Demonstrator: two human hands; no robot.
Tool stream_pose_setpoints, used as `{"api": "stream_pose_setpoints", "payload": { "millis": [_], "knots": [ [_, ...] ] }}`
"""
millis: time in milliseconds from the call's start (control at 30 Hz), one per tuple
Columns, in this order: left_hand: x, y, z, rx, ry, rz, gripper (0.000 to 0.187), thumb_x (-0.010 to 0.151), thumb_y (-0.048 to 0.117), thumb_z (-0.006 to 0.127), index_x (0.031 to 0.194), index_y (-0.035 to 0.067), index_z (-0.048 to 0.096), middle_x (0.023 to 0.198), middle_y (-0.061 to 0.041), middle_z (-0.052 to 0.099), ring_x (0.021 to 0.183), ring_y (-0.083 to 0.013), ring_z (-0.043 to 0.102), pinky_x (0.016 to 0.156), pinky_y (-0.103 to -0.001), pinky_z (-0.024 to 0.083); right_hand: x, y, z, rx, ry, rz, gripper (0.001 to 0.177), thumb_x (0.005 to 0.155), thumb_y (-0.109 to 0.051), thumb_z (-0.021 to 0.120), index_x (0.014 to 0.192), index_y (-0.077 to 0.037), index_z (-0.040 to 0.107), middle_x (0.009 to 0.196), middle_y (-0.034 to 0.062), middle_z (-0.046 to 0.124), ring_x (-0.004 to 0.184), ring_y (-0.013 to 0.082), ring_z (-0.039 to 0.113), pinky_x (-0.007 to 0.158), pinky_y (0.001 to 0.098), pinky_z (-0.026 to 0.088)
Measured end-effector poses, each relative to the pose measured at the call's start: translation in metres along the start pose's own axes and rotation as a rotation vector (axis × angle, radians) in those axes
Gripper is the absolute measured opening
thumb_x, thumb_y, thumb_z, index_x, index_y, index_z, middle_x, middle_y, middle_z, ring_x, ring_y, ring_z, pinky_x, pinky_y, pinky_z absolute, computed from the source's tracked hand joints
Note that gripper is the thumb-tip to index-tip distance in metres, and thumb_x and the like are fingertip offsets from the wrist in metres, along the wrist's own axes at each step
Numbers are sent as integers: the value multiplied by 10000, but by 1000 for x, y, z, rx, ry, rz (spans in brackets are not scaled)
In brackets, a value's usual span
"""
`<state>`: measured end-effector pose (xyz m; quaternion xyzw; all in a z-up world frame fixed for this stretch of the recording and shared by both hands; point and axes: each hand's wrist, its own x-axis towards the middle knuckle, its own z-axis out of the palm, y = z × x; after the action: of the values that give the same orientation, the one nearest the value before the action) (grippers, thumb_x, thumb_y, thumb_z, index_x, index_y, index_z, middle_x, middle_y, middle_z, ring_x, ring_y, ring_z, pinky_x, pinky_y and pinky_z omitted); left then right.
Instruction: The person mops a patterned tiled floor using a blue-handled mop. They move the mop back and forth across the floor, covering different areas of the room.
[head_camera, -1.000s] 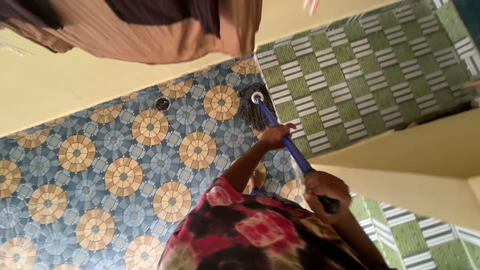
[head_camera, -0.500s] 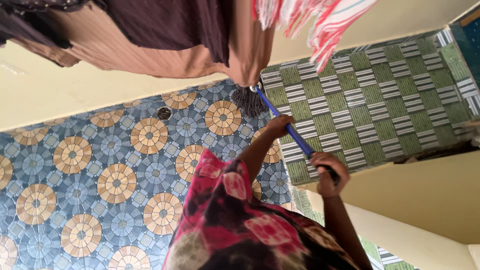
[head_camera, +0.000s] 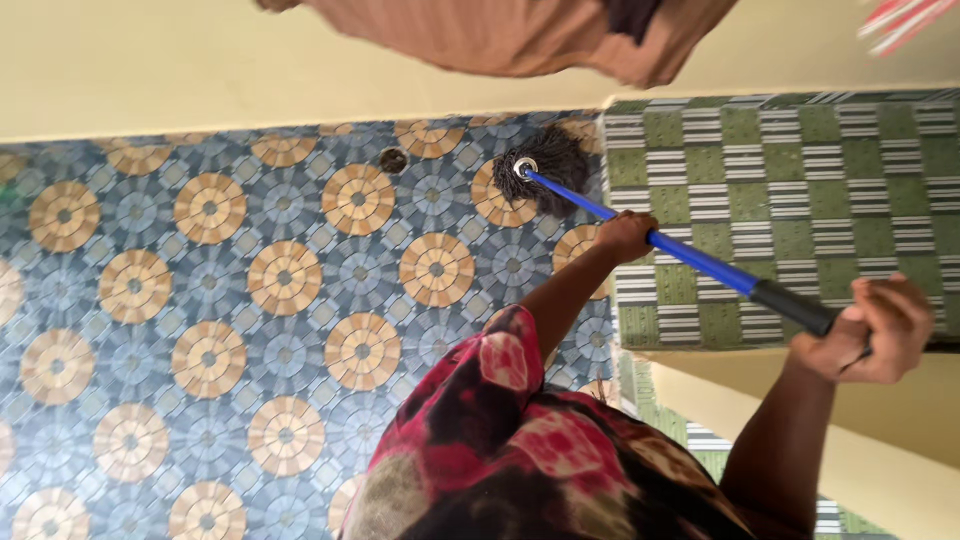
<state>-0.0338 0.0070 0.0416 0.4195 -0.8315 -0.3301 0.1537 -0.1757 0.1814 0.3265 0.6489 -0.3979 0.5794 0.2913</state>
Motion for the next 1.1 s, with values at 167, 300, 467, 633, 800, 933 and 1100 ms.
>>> {"api": "stream_pose_setpoints", "payload": {
  "millis": [167, 300, 467, 633, 800, 933, 1100],
  "knots": [
    [-72, -30, -51, -9, 103, -58, 199, 809, 322, 721, 978, 218, 713, 1080, 28, 734, 1158, -265, 653, 968, -440, 548, -6, -30, 22, 53, -84, 36, 235, 970, 2, 486, 1010, 148, 666, 895, 289, 673, 856, 422, 679, 829, 558, 637],
    [-143, -69, -98, 17, 98, -186, 231, 845, 326, 712, 1047, 213, 705, 1081, 2, 739, 1173, -289, 643, 970, -467, 542, -22, -58, 58, 334, -115, 124, 258, 987, -56, 455, 1049, 139, 613, 884, 306, 655, 796, 388, 672, 782, 520, 648],
    [-237, -142, -151, 34, 200, -335, 341, 794, 377, 770, 1085, 217, 695, 1090, -27, 731, 1163, -320, 628, 951, -497, 531, -38, -128, 129, 503, -151, 124, 189, 1066, -63, 522, 1063, 87, 637, 840, 220, 691, 738, 345, 678, 740, 443, 614],
    [-351, -236, -188, 84, 361, -441, 228, 844, 303, 760, 1038, 191, 720, 1046, -61, 745, 1129, -319, 671, 956, -453, 564, -78, -247, 200, 763, -201, 354, 238, 1048, -156, 538, 1009, 45, 659, 829, 208, 674, 770, 292, 690, 732, 419, 609],
    [-474, -306, -224, 64, 456, -609, 191, 866, 230, 746, 1046, 173, 721, 1127, -68, 727, 1092, -313, 696, 934, -455, 577, -111, -374, 243, 868, -347, 235, 293, 1006, -210, 500, 920, 3, 682, 824, 142, 700, 810, 273, 705, 787, 438, 601],
    [-553, -338, -252, 110, 563, -528, 439, 696, 221, 841, 1108, 161, 703, 1245, -71, 683, 1225, -371, 603, 968, -504, 518, -118, -462, 254, 1168, -625, 316, 178, 955, -167, 544, 922, -43, 667, 931, 129, 729, 801, 213, 713, 749, 371, 607],
    [-619, -344, -269, -55, 519, -489, 609, 727, 192, 823, 1305, 157, 631, 1462, -160, 514, 1240, -394, 569, 967, -491, 514, -100, -526, 256, 1469, -782, 249, 102, 905, -166, 570, 888, -75, 613, 973, 122, 716, 1071, 361, 703, 1010, 486, 568]
  ]
}}
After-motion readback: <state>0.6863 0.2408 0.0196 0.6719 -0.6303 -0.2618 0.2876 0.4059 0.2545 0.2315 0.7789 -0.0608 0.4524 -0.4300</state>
